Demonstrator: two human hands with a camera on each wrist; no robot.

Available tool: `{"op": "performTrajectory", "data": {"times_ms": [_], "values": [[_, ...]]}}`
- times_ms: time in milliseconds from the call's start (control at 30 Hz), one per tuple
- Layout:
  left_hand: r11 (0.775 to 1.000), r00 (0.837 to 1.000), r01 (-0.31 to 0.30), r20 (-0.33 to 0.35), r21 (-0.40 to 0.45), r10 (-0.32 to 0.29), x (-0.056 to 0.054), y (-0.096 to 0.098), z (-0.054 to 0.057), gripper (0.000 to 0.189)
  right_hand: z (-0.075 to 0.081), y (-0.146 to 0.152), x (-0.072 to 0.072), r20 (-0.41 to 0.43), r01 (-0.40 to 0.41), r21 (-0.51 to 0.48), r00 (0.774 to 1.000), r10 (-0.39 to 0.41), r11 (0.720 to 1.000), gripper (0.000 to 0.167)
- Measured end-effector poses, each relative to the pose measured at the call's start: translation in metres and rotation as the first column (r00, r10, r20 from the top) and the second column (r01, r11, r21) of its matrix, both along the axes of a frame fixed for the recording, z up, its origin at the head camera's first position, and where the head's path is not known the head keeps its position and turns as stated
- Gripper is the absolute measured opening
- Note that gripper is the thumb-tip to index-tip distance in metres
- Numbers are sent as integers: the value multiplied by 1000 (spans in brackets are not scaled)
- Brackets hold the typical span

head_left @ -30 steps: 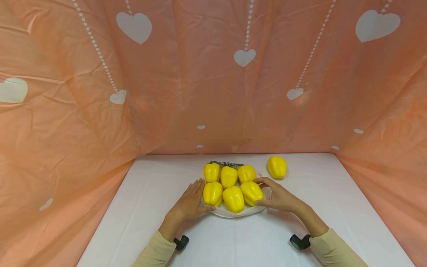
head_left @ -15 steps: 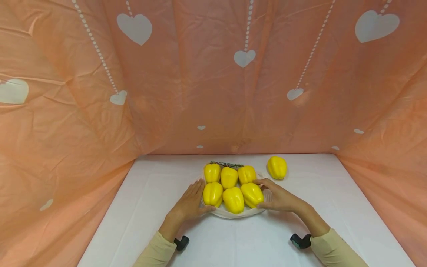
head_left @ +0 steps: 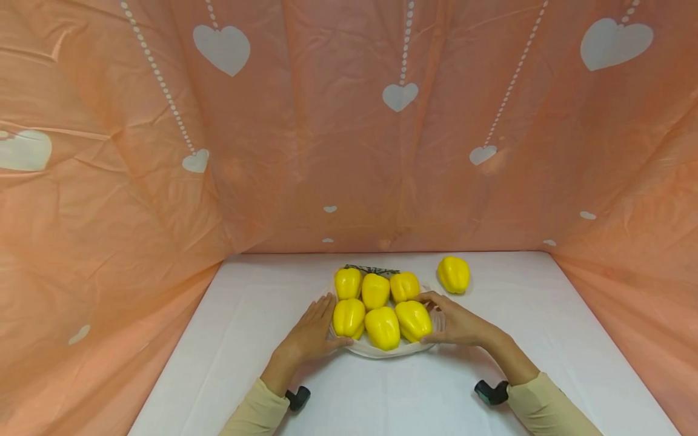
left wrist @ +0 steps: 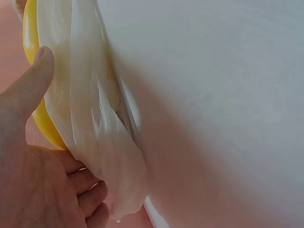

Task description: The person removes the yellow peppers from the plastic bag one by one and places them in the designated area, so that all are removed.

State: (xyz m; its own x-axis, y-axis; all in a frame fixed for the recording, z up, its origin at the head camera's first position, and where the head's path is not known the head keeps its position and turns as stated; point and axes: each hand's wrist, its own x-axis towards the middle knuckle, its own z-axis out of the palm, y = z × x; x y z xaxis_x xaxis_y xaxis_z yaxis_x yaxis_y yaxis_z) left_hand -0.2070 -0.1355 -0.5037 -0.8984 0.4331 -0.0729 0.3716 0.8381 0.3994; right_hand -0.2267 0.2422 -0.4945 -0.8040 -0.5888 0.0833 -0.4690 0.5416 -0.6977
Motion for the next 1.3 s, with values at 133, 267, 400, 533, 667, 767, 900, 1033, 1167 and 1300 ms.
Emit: {"op": "performTrajectory", "data": {"times_ms": [133,267,400,533,667,767,900,1033,1167,1300], "values": [[1000,1000,-1,3,6,1,1,0,1,110,1,0,0,-13,2,-7,1000,-2,1000,78],[1000,1000,-4,7,8,4,2,1,2,110,2,0,1,4,22,-5,1000,-22,1000,78],[1000,1000,-2,1,-1,2,1,1,2,110,4,1,2,-7,32,1,999,-32,999,80],[1000,1000,-1,-9,-7,1,1,1,2,111,6,1,2,-40,37,-1,999,-37,999,81],[1000,1000,-5,-15,-10,5,1,1,1,110,9,1,3,-36,56,-18,998,-56,998,81],[1000,1000,-8,-16,-7,8,1,1,1,110,10,1,3,-58,65,-44,996,-68,997,82],[1000,1000,-10,-15,-3,10,1,1,3,110,10,1,3,-81,94,-89,992,-101,992,84],[1000,1000,-15,-17,-9,15,2,2,3,110,12,4,3,-75,127,-112,988,-135,986,86],[1000,1000,-21,-13,-10,20,2,2,2,109,14,7,4,-95,148,-120,982,-160,982,86],[1000,1000,-20,-12,-7,19,2,2,1,110,13,10,4,-114,162,-126,978,-176,979,86]]}}
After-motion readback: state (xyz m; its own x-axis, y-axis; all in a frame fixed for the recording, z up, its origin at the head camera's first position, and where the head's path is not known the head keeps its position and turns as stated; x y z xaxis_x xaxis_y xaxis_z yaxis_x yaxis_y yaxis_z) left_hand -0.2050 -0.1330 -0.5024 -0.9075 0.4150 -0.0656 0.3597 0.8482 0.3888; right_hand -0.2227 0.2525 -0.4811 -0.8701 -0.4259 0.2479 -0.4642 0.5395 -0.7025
